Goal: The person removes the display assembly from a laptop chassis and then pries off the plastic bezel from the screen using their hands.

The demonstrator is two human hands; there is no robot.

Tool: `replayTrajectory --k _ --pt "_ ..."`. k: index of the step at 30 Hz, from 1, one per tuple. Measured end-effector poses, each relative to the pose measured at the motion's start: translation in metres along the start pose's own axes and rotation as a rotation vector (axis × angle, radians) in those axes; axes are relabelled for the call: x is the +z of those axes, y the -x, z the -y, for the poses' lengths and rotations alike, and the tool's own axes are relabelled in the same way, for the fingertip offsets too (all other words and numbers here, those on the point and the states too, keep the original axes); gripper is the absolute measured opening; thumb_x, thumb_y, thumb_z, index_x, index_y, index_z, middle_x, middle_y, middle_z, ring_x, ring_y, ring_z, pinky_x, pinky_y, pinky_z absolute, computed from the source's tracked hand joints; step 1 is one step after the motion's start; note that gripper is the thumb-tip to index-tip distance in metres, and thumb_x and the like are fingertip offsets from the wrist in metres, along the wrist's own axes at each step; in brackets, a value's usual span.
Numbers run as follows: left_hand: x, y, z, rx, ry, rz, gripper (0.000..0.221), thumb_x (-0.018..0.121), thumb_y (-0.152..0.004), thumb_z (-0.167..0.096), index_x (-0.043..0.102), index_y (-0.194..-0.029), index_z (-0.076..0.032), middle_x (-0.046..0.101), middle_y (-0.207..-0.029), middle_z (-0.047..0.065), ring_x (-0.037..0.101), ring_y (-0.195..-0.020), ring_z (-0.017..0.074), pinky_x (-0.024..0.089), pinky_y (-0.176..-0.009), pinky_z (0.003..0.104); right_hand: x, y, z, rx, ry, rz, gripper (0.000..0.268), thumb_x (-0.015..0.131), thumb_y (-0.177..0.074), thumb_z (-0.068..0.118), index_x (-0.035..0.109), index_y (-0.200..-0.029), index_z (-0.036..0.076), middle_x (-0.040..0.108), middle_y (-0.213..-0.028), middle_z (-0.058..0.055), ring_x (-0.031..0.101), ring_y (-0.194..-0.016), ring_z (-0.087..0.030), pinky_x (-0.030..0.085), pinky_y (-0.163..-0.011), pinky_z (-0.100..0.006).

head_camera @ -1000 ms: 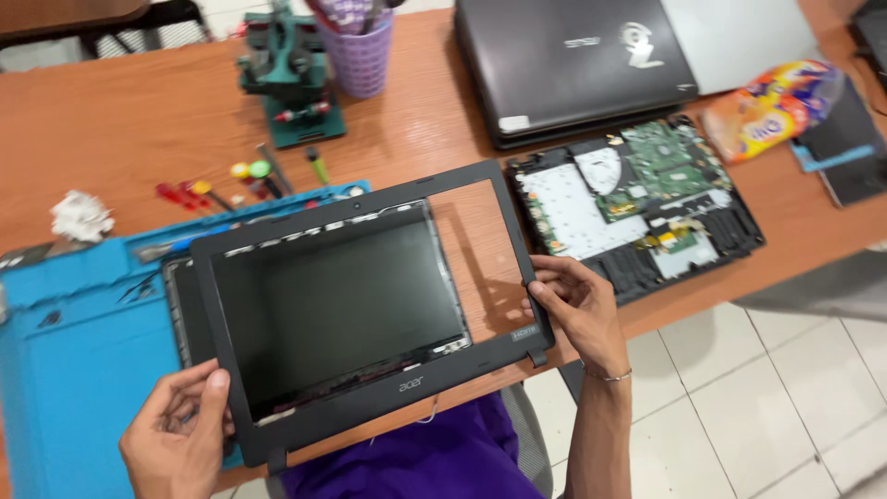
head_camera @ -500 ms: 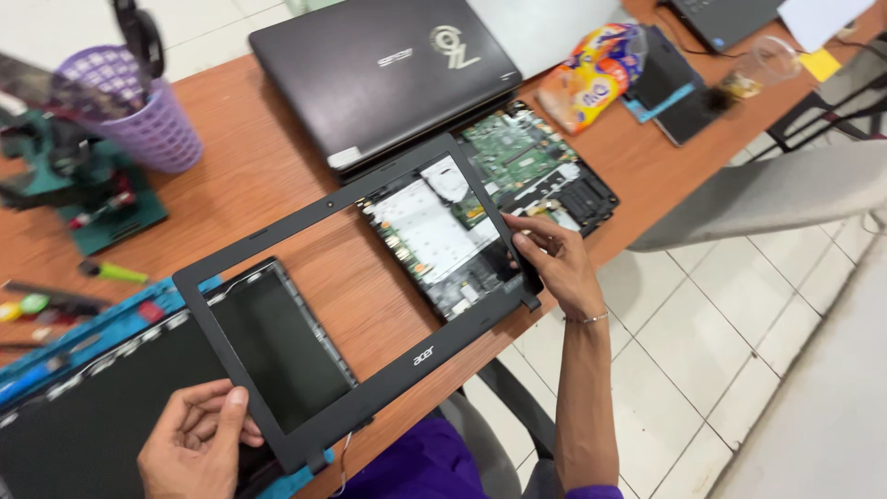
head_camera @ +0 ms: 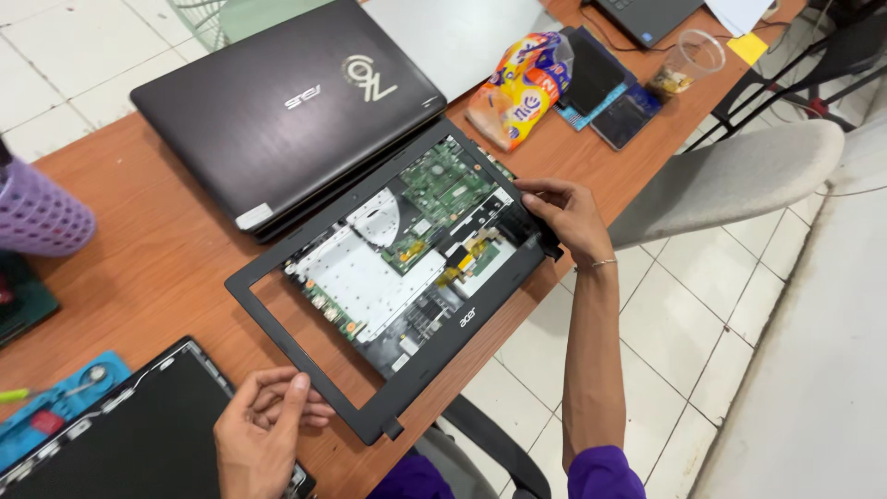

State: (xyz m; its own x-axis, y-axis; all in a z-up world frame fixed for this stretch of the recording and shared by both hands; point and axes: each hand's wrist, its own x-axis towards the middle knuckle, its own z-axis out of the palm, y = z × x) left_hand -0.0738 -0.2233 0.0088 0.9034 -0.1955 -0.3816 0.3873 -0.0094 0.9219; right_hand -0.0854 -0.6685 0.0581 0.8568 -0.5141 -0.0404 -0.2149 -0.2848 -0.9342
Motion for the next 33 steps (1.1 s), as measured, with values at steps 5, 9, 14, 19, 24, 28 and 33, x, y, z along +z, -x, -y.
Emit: replayTrajectory --k 5,9,14,19,24,28,33 --pt "0.025 -0.016 -0.007 -0.002 -0.002 0.039 0.023 0.065 -0.094 -0.010 0.063 -0.109 0.008 0.071 -0.081 0.020 0.075 -0.069 0.0254 0.061 -0.059 0.034 -0.021 -0.028 -0.012 0.022 0.092 0.002 0.026 0.073 -0.090 0.010 0.078 -0.115 0.006 0.078 -0.098 -0.006 0.068 -0.085 -0.010 0.055 -0.076 -0.025" --pt "0.039 -0.028 -0.005 -0.025 -0.004 0.061 0.023 0.065 -0.094 -0.009 0.061 -0.109 0.008 0.072 -0.082 0.019 0.076 -0.069 0.0261 0.061 -0.059 0.034 -0.030 -0.044 -0.022 0.043 0.158 0.017 0.027 0.073 -0.090 0.011 0.079 -0.115 0.007 0.076 -0.090 -0.005 0.066 -0.079 -0.010 0.053 -0.070 -0.025" --pt "0.048 -0.038 -0.003 -0.028 -0.009 0.058 0.022 0.064 -0.095 -0.010 0.062 -0.106 0.009 0.071 -0.081 0.020 0.076 -0.067 0.0260 0.061 -0.058 0.034 -0.032 -0.052 -0.029 0.100 0.194 0.023 0.026 0.073 -0.090 0.012 0.080 -0.114 0.008 0.074 -0.084 -0.005 0.063 -0.073 -0.009 0.051 -0.064 -0.026" --pt "0.052 -0.042 -0.008 -0.060 -0.022 0.025 0.021 0.063 -0.096 -0.010 0.064 -0.105 0.009 0.071 -0.080 0.020 0.074 -0.066 0.0253 0.060 -0.057 0.034 -0.029 -0.061 -0.035 0.083 0.225 0.029 0.025 0.073 -0.091 0.014 0.080 -0.114 0.008 0.073 -0.083 -0.005 0.063 -0.072 -0.010 0.052 -0.064 -0.026" --pt "0.052 -0.044 -0.015 -0.060 -0.025 0.025 0.022 0.063 -0.096 -0.012 0.063 -0.105 0.009 0.071 -0.080 0.019 0.074 -0.064 0.0241 0.060 -0.057 0.033 -0.026 -0.065 -0.040 0.078 0.170 0.060 0.026 0.073 -0.090 0.014 0.079 -0.115 0.007 0.076 -0.088 -0.006 0.064 -0.076 -0.010 0.053 -0.067 -0.026" --pt "0.051 -0.043 -0.020 -0.097 -0.077 0.020 0.023 0.063 -0.096 -0.013 0.064 -0.105 0.009 0.070 -0.078 0.019 0.074 -0.064 0.0243 0.060 -0.058 0.033 -0.023 -0.063 -0.037 0.091 0.153 0.049 0.026 0.073 -0.090 0.012 0.079 -0.115 0.007 0.078 -0.092 -0.006 0.065 -0.081 -0.010 0.054 -0.071 -0.025" --pt "0.051 -0.043 -0.022 -0.092 -0.092 0.023 0.023 0.064 -0.096 -0.013 0.065 -0.105 0.009 0.069 -0.078 0.019 0.073 -0.064 0.0241 0.060 -0.058 0.033 -0.021 -0.059 -0.032 0.086 0.153 0.040 0.027 0.074 -0.089 0.012 0.078 -0.116 0.007 0.078 -0.095 -0.005 0.066 -0.081 -0.010 0.055 -0.072 -0.026"
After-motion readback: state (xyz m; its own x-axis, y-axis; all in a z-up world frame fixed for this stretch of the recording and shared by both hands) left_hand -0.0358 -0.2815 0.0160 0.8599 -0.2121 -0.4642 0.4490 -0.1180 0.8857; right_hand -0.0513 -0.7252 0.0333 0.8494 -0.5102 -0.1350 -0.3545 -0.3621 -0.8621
